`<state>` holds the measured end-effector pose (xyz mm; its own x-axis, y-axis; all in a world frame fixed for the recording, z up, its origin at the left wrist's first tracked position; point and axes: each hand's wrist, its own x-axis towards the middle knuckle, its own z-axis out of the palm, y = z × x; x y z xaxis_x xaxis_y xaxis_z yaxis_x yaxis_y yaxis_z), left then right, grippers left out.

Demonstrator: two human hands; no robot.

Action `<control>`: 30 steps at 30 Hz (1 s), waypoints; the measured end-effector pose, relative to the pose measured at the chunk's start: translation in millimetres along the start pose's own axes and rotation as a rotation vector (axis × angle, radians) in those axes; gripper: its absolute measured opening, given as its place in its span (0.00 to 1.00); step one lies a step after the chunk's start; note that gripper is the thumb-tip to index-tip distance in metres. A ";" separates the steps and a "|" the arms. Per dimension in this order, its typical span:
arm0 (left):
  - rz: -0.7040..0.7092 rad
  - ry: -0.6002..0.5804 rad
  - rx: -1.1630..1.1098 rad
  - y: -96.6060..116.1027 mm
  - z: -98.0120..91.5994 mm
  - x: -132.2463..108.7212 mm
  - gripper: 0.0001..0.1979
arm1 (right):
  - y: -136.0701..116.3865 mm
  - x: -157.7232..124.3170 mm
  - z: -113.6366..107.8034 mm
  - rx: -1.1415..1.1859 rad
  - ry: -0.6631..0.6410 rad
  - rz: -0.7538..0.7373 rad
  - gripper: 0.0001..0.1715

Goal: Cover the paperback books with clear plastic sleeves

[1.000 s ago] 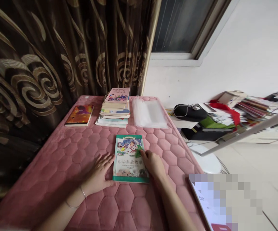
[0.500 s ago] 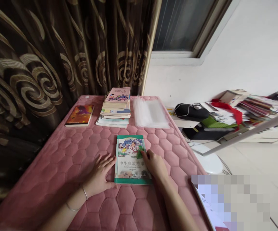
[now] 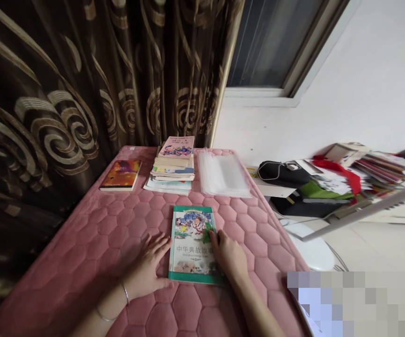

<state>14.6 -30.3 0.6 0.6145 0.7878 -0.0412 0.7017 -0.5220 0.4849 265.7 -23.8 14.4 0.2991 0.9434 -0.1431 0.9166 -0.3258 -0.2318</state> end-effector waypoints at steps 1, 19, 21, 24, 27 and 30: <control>0.002 0.003 -0.002 -0.2 0.0 -0.1 0.49 | 0.4 0.3 1.2 -0.005 0.002 -0.005 0.26; -0.033 0.012 -0.005 2.0 -1.6 -0.4 0.49 | 1.4 0.1 2.0 -0.005 0.032 -0.021 0.26; -0.042 0.005 -0.005 2.0 -1.9 -0.1 0.49 | 0.8 -1.1 2.1 -0.012 0.037 -0.023 0.26; -0.034 0.002 -0.006 0.9 -1.3 0.6 0.50 | 0.6 -2.6 4.6 -0.015 0.051 -0.027 0.25; -0.024 0.002 -0.006 0.0 -0.7 1.4 0.50 | 1.0 -3.3 6.0 0.013 0.123 -0.013 0.24; -0.017 0.010 -0.010 0.3 -1.4 1.3 0.50 | 2.9 -0.9 3.4 0.103 0.154 0.044 0.22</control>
<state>15.0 -29.0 2.0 0.5987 0.8000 -0.0406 0.7083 -0.5050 0.4933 267.1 -25.8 10.6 0.3824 0.9240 -0.0079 0.8723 -0.3638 -0.3267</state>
